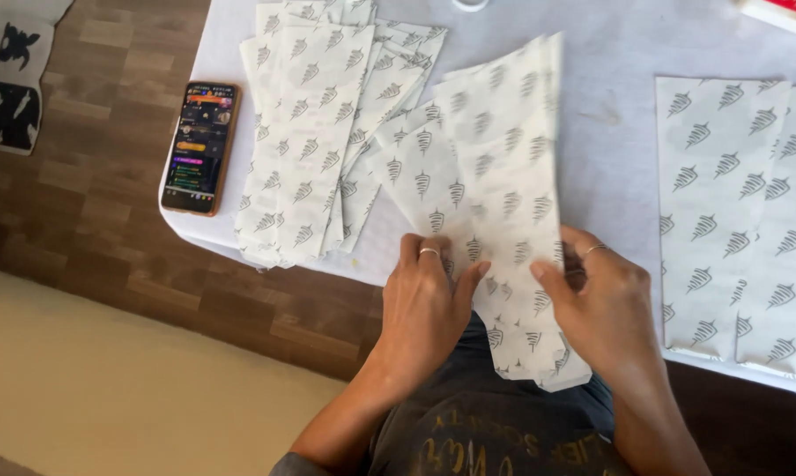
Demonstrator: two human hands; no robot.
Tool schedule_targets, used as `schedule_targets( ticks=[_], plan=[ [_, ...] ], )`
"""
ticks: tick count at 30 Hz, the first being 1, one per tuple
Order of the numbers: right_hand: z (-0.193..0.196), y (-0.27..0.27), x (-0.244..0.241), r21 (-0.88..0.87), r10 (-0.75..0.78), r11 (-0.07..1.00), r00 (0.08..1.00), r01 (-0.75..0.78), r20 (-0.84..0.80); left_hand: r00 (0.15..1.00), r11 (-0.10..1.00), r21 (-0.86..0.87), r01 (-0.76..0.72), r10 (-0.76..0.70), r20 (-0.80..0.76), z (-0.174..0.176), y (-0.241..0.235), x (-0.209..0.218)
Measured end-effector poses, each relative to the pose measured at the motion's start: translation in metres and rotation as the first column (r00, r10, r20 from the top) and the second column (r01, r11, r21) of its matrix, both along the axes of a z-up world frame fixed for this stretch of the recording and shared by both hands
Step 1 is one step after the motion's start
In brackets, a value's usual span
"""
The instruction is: The person organizes several stacks of printed paper strips on a table, then applies glue from a bottle along the edge of the papers and presses them together to create a layered effect.
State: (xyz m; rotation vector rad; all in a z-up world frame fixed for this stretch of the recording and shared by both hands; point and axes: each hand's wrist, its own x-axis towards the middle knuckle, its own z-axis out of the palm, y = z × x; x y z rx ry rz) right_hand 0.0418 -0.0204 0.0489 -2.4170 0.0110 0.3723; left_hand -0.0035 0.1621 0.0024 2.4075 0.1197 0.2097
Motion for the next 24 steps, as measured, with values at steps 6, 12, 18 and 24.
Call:
schedule_targets(
  ticks=[6,12,18,24],
  plan=[
    [0.014,0.016,-0.001,0.093,0.078,0.993,0.997,-0.078,-0.004,0.997,0.999,0.040,0.032,-0.035,0.066,-0.003,0.006,0.021],
    [0.029,0.035,0.007,0.185,-0.053,0.978,0.969,0.099,-0.240,0.999,0.989,-0.145,0.028,-0.031,-0.025,0.009,0.015,0.018],
    [0.011,0.044,0.011,0.360,-0.101,0.916,0.971,0.176,-0.219,0.997,0.962,-0.271,0.027,-0.045,-0.060,0.034,0.018,0.018],
    [-0.023,0.031,0.013,0.580,-0.145,0.803,0.989,0.137,-0.033,0.991,0.958,-0.286,-0.021,0.058,0.122,0.025,0.021,0.008]
  ],
)
